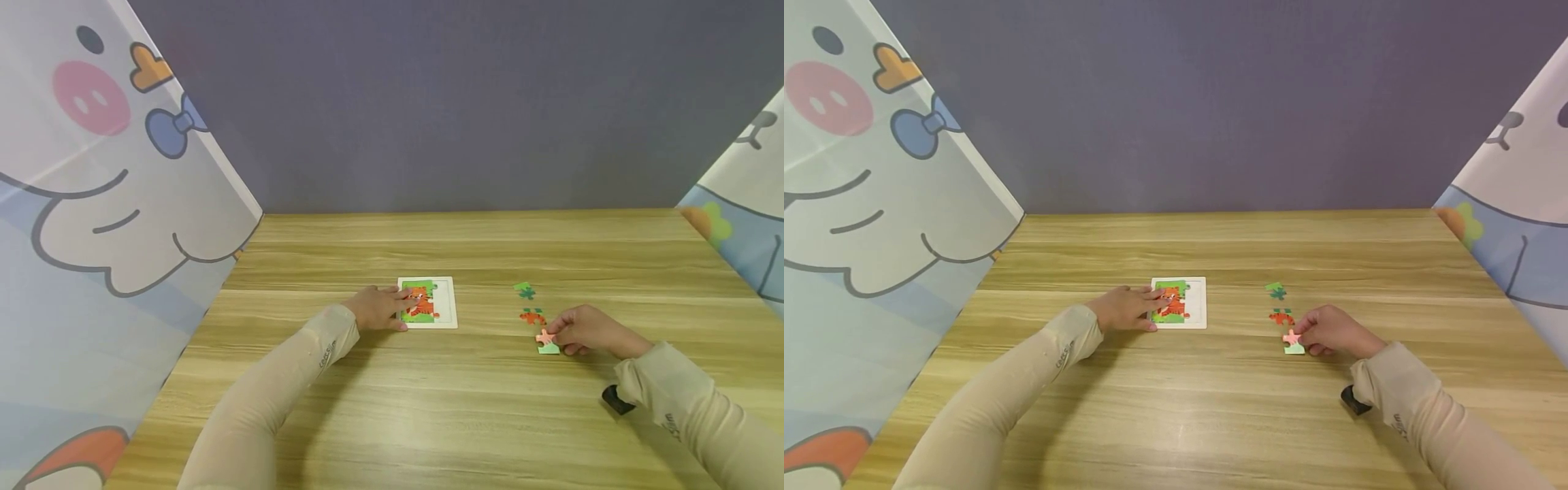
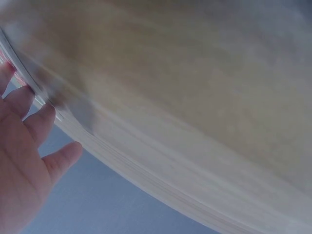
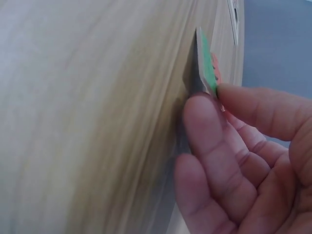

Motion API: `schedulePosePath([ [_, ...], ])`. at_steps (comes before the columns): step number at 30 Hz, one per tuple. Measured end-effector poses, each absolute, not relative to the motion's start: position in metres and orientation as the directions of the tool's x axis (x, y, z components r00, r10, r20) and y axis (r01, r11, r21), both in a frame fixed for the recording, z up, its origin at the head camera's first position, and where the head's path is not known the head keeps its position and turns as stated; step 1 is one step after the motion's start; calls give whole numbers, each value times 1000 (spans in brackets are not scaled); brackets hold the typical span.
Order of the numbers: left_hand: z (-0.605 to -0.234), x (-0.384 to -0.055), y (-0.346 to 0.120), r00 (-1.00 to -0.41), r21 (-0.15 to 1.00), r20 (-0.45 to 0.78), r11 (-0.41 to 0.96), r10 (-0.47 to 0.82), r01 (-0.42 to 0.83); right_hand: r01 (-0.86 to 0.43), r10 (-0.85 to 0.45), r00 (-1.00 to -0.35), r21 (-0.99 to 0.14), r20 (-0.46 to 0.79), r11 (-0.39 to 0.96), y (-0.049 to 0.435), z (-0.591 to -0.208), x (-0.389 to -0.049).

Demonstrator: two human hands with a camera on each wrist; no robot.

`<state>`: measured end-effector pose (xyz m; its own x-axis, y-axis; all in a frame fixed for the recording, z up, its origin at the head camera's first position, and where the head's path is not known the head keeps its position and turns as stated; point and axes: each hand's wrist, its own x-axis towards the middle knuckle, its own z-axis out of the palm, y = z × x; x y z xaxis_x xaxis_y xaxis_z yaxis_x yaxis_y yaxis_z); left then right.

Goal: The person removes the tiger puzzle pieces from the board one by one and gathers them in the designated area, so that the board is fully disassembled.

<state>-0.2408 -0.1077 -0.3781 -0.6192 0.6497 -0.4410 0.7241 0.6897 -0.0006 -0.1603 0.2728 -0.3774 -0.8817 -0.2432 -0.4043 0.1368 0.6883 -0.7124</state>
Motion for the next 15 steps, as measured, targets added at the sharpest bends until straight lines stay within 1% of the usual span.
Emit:
schedulePosePath([
  [4,-378,-241,-108,-620,16,-436,695,652,719,149,-246,-876,-716,-415,682,273,-378,-161],
  [7,-379,-241,-108,-618,1,-436,688,654,726,157,-248,-872,-722,-422,673,273,-379,-162],
  [15,-378,-240,-107,-628,4,-446,703,638,712,132,-287,-863,-733,-417,667,275,-379,-164],
])
